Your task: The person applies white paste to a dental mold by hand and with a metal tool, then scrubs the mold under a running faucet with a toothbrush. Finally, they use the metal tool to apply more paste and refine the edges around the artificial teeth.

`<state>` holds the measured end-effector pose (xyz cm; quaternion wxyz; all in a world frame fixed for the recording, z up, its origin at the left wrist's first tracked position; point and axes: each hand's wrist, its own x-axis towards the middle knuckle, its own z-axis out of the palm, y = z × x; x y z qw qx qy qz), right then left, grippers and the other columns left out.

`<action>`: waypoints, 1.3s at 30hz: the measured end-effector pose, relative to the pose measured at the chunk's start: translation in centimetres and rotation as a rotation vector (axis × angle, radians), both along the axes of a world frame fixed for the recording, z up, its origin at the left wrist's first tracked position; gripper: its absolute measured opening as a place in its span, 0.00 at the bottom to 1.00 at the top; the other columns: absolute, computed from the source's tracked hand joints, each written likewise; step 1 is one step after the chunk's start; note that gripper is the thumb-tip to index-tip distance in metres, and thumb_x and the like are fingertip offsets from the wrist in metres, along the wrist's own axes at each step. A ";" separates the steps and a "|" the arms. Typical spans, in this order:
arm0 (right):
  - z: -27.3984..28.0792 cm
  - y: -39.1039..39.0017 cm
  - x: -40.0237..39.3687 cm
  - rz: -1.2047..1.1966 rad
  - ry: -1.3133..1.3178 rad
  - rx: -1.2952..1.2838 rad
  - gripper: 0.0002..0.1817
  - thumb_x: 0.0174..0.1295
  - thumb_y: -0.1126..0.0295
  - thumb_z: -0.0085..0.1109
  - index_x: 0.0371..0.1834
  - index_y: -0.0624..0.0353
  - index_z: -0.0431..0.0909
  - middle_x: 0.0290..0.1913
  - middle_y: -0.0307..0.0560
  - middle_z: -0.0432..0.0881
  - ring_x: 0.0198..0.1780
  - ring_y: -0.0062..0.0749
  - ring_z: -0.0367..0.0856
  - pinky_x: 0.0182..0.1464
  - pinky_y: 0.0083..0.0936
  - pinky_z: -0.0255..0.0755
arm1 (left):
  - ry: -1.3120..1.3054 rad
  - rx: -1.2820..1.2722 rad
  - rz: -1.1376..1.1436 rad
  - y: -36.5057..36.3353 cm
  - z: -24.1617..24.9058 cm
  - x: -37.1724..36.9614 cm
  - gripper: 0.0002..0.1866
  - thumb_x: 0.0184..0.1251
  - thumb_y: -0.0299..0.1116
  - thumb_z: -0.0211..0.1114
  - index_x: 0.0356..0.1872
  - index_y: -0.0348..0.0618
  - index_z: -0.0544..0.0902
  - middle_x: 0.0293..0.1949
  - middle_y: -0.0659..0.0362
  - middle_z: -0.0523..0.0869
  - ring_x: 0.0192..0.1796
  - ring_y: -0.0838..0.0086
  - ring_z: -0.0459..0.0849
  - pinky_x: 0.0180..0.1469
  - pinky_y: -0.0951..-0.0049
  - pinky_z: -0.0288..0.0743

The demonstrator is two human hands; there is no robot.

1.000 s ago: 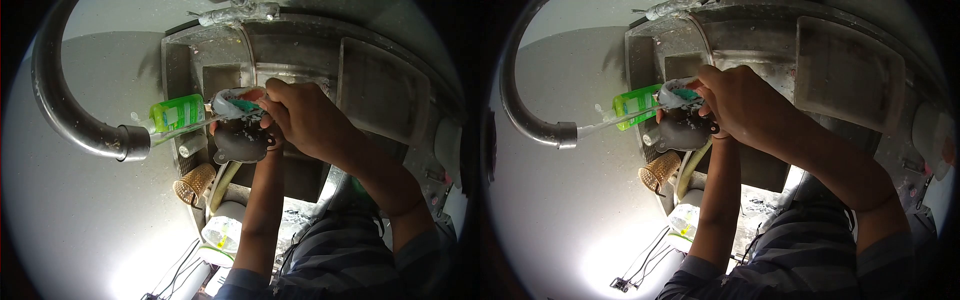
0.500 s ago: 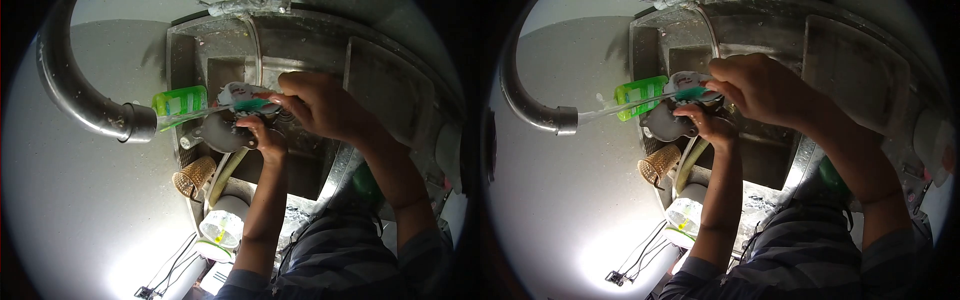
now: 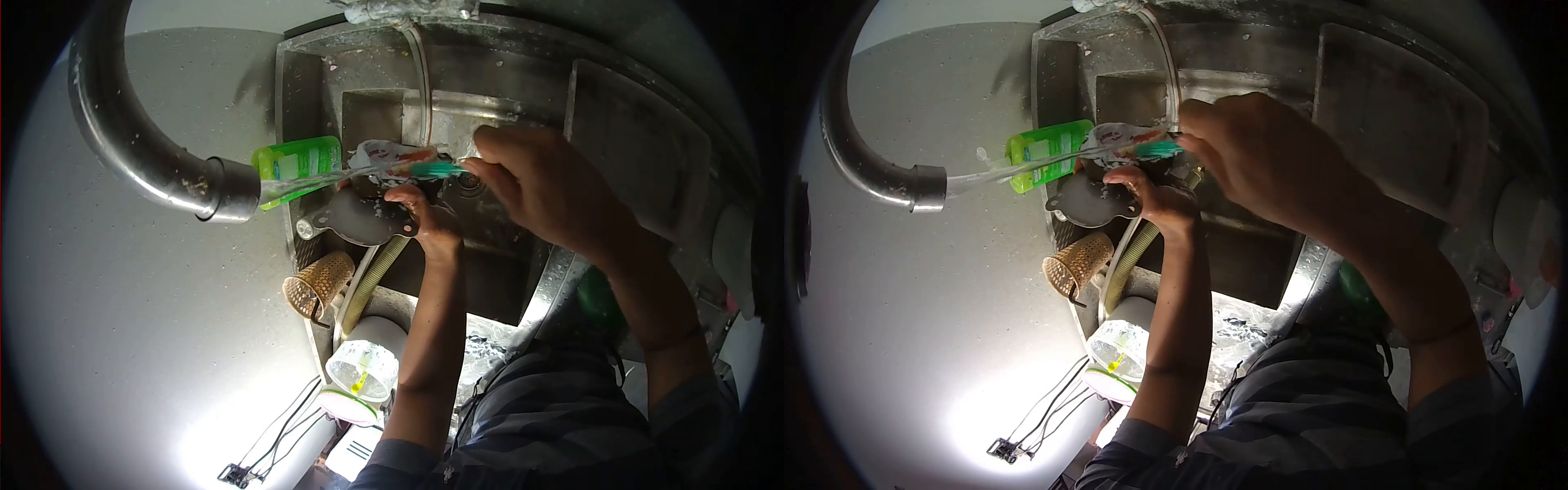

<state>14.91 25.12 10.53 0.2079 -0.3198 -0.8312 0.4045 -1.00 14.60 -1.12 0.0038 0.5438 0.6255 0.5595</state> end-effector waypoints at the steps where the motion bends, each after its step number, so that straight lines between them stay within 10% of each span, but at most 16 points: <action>1: -0.8 -0.6 -0.9 -0.033 0.094 0.005 0.09 0.73 0.67 0.62 0.40 0.62 0.79 0.25 0.54 0.82 0.30 0.47 0.87 0.34 0.43 0.78 | -0.004 0.003 -0.003 -0.1 -0.4 0.2 0.22 0.81 0.21 0.48 0.69 0.17 0.63 0.63 0.35 0.77 0.62 0.52 0.80 0.72 0.54 0.68; 3: -1.2 -0.6 -1.2 -0.066 0.187 0.013 0.09 0.73 0.67 0.62 0.39 0.62 0.79 0.25 0.54 0.82 0.29 0.46 0.86 0.33 0.42 0.78 | -0.178 -0.093 0.068 -0.2 -0.9 0.6 0.30 0.90 0.49 0.37 0.70 0.26 0.64 0.70 0.43 0.70 0.67 0.64 0.74 0.78 0.58 0.63; 12: -1.0 -0.7 -0.9 -0.085 0.202 -0.004 0.11 0.73 0.67 0.63 0.36 0.63 0.77 0.25 0.56 0.81 0.28 0.49 0.85 0.31 0.42 0.75 | -0.970 0.005 0.135 1.9 2.2 2.7 0.39 0.84 0.65 0.42 0.69 0.33 0.69 0.60 0.48 0.80 0.63 0.62 0.79 0.74 0.58 0.68; 16: 0.8 0.3 1.3 -0.018 -0.021 -0.107 0.12 0.73 0.67 0.63 0.34 0.63 0.77 0.25 0.56 0.81 0.30 0.52 0.85 0.32 0.42 0.75 | -0.910 -0.050 0.189 1.3 2.2 0.9 0.39 0.83 0.65 0.42 0.68 0.35 0.72 0.60 0.49 0.81 0.61 0.62 0.81 0.70 0.60 0.73; 21: 0.3 2.7 1.6 0.015 0.083 0.046 0.15 0.72 0.66 0.64 0.31 0.63 0.73 0.23 0.54 0.77 0.26 0.49 0.79 0.32 0.42 0.69 | -1.525 -0.156 -0.165 1.2 6.3 0.0 0.39 0.83 0.66 0.43 0.66 0.36 0.75 0.56 0.49 0.85 0.52 0.60 0.87 0.48 0.60 0.88; 22: 0.4 3.3 1.7 0.026 0.080 0.051 0.15 0.72 0.66 0.64 0.31 0.63 0.73 0.23 0.54 0.77 0.26 0.49 0.79 0.32 0.42 0.69 | -1.578 -0.191 -0.160 1.3 6.4 -0.4 0.41 0.78 0.70 0.45 0.63 0.36 0.77 0.52 0.48 0.86 0.42 0.58 0.89 0.30 0.61 0.85; 25: 0.8 4.9 1.6 -0.029 0.015 0.160 0.17 0.70 0.65 0.67 0.30 0.62 0.71 0.24 0.52 0.76 0.26 0.48 0.76 0.32 0.41 0.68 | -1.805 -0.172 -0.428 1.0 7.9 -1.2 0.44 0.75 0.73 0.45 0.62 0.36 0.77 0.48 0.46 0.86 0.33 0.57 0.88 0.22 0.62 0.80; 29: 0.6 5.3 0.2 0.074 0.086 0.215 0.14 0.69 0.63 0.68 0.33 0.60 0.75 0.27 0.50 0.79 0.29 0.48 0.80 0.34 0.42 0.71 | -1.805 -0.212 -0.473 0.4 7.3 -2.2 0.44 0.74 0.72 0.44 0.69 0.40 0.72 0.57 0.43 0.84 0.44 0.47 0.88 0.21 0.57 0.82; 39: 0.0 4.3 -0.2 0.299 -0.140 0.194 0.12 0.68 0.60 0.68 0.39 0.57 0.81 0.32 0.50 0.84 0.36 0.52 0.85 0.39 0.47 0.75 | -1.581 -0.277 -0.157 -0.1 8.1 -1.9 0.38 0.82 0.65 0.43 0.58 0.35 0.79 0.41 0.48 0.88 0.28 0.61 0.89 0.16 0.66 0.80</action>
